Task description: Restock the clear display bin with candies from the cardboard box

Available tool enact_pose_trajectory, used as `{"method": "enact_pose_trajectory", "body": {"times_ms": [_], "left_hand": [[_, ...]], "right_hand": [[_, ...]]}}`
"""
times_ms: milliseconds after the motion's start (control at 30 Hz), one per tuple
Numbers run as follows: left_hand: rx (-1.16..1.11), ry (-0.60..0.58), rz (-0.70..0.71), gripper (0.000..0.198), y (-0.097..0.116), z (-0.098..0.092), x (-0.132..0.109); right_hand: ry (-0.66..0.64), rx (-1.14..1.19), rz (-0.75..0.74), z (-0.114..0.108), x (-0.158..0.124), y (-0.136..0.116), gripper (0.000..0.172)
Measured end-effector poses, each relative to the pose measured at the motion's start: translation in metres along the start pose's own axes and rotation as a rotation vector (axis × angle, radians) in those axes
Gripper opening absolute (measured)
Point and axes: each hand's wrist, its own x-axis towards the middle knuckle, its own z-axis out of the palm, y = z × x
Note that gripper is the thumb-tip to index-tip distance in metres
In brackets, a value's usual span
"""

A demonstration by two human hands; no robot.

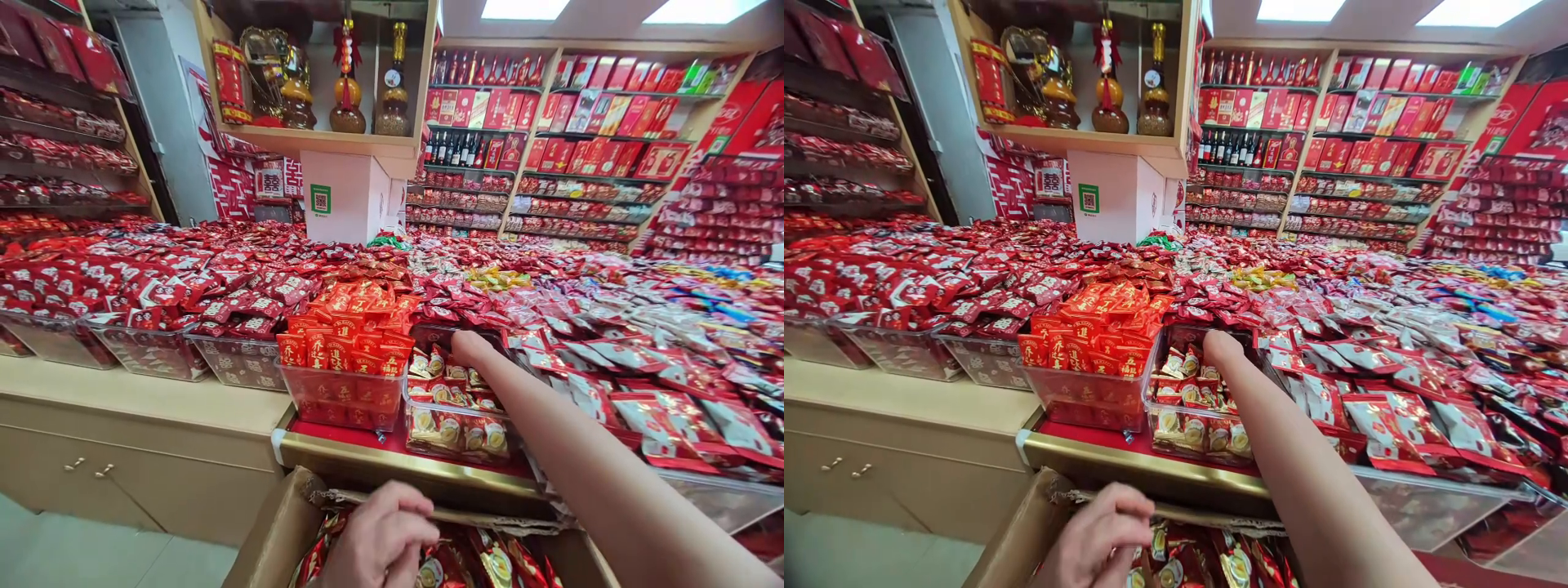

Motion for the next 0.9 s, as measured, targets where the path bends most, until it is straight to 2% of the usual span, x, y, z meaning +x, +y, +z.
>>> {"method": "enact_pose_trajectory", "body": {"times_ms": [67, 133, 200, 267, 367, 433, 533, 767, 900], "left_hand": [[0.098, 0.010, 0.027, 0.028, 0.013, -0.017, 0.046], [0.232, -0.059, 0.024, 0.028, 0.016, -0.025, 0.096], [0.461, -0.263, -0.095, 0.029, 0.008, -0.021, 0.145], [0.732, -0.626, -0.316, 0.029, -0.006, -0.008, 0.185], [0.816, -0.790, -0.444, 0.032, -0.030, 0.016, 0.220], [0.831, -0.841, -0.497, 0.037, -0.043, 0.028, 0.229], [0.829, -0.889, -0.534, 0.042, -0.056, 0.035, 0.228], [0.783, -0.835, -0.557, 0.054, -0.075, 0.036, 0.220], [0.755, -0.809, -0.573, 0.053, -0.082, 0.039, 0.219]], "right_hand": [[0.040, 0.023, 0.020, -0.003, 0.000, 0.001, 0.029], [0.070, 0.047, 0.026, -0.004, -0.001, 0.001, 0.028], [0.088, 0.075, 0.019, -0.003, -0.004, 0.001, 0.027], [0.098, 0.105, 0.012, 0.000, -0.006, 0.001, 0.027], [0.106, 0.144, 0.021, 0.003, -0.005, 0.004, 0.028], [0.107, 0.164, 0.041, 0.004, -0.003, 0.006, 0.028], [0.105, 0.183, 0.070, 0.004, -0.003, 0.007, 0.028], [0.117, 0.145, 0.126, -0.015, -0.013, 0.003, 0.032], [-0.017, 0.111, 0.129, -0.022, -0.013, 0.004, 0.026]]}}
